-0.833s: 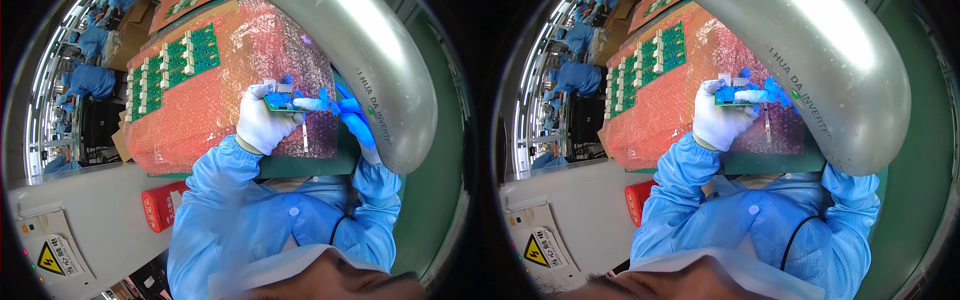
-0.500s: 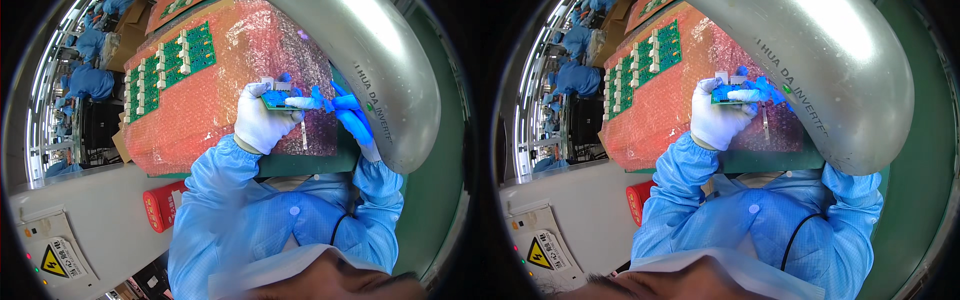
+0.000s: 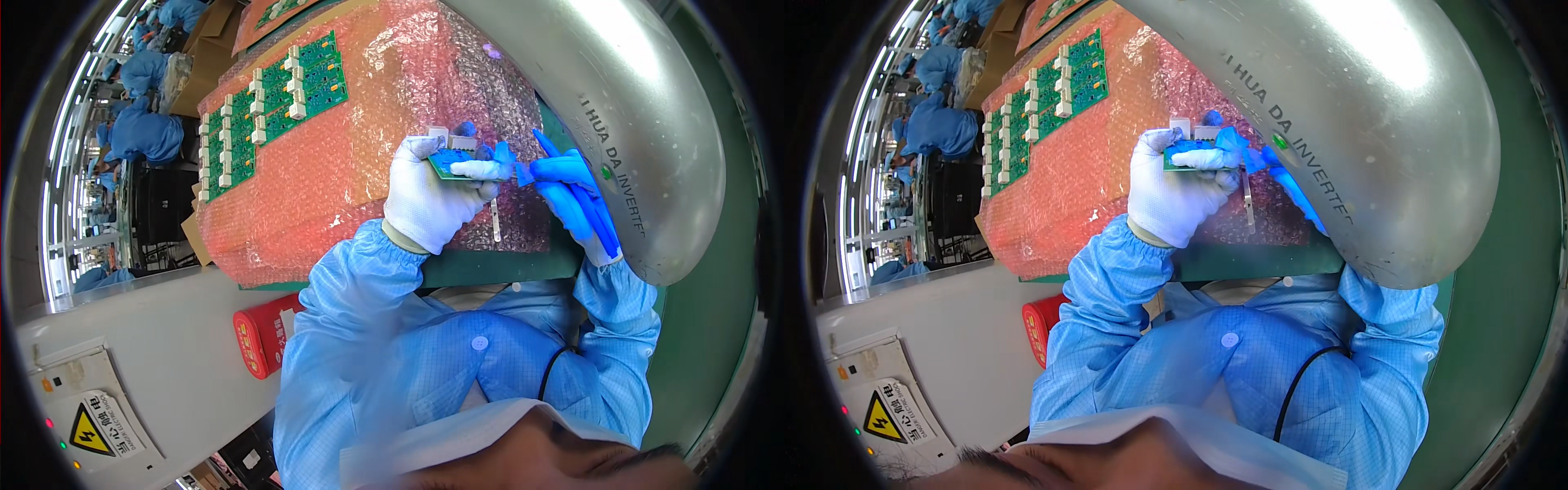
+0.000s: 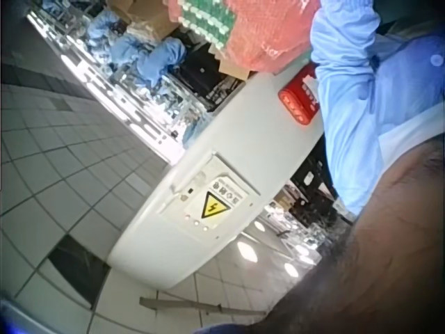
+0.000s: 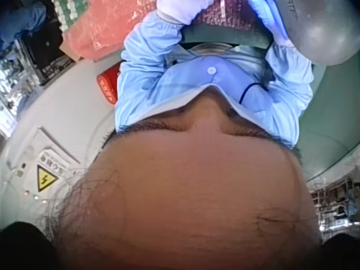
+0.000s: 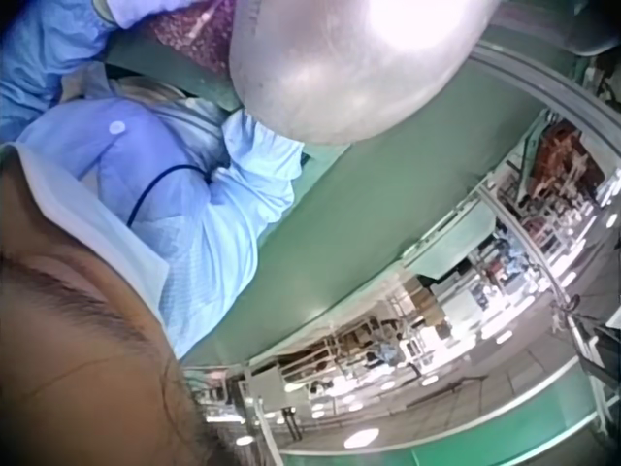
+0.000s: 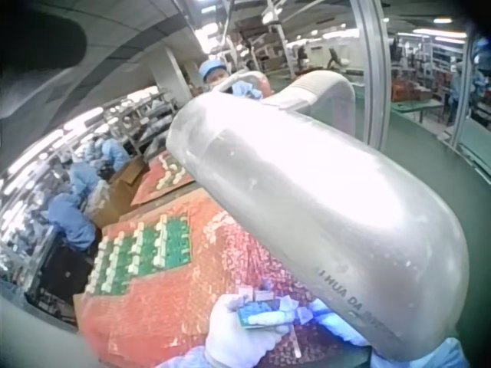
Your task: Inspecting and marking components on printed circuit boards at a manual inspection station.
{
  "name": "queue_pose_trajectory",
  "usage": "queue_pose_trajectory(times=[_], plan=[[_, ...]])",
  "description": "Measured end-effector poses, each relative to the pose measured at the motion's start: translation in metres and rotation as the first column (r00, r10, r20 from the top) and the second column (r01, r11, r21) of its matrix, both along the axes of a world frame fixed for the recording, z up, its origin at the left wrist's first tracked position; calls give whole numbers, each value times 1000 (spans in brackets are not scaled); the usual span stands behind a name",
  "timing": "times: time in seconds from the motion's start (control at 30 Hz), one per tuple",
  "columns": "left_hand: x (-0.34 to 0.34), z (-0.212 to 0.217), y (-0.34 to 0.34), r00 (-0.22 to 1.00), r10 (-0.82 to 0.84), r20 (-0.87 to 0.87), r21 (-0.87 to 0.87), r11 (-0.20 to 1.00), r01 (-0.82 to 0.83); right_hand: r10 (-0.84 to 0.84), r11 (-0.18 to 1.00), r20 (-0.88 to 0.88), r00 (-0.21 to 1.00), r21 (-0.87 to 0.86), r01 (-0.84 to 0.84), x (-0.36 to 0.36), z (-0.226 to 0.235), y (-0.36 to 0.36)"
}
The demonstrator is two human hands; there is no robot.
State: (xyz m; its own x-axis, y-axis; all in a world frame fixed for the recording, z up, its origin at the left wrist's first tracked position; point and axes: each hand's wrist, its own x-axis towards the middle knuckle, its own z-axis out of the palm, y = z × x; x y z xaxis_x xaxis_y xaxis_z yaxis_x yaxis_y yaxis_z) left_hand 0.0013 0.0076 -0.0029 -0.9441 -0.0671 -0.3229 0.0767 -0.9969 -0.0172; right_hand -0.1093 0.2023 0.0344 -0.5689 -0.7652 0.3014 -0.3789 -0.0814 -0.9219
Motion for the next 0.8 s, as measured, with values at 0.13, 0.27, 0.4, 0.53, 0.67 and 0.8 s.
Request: queue_pose_trajectory(times=[0.13,0.27,0.4,0.53,0.67,0.8], plan=[[-1,8,6,984,84,156,-282,959,-37,-72,996,-124,990,47,79,-6,-11,5],[0,15,6,982,92,165,-355,934,-28,-176,975,408,896,-56,217,-10,-46,16],[5,11,10,922,377,-92,-677,655,-335,-335,937,322,885,13,350,-10,-74,19],[12,-1,9,683,334,-649,-681,-656,-326,-361,928,398,843,63,367,-7,-71,25],[12,3,6,630,186,-754,-449,-846,-287,-293,954,-138,946,-112,279,14,-53,13],[13,7,5,612,168,-773,-419,-860,-293,-296,955,-457,839,-157,252,9,-42,10]])
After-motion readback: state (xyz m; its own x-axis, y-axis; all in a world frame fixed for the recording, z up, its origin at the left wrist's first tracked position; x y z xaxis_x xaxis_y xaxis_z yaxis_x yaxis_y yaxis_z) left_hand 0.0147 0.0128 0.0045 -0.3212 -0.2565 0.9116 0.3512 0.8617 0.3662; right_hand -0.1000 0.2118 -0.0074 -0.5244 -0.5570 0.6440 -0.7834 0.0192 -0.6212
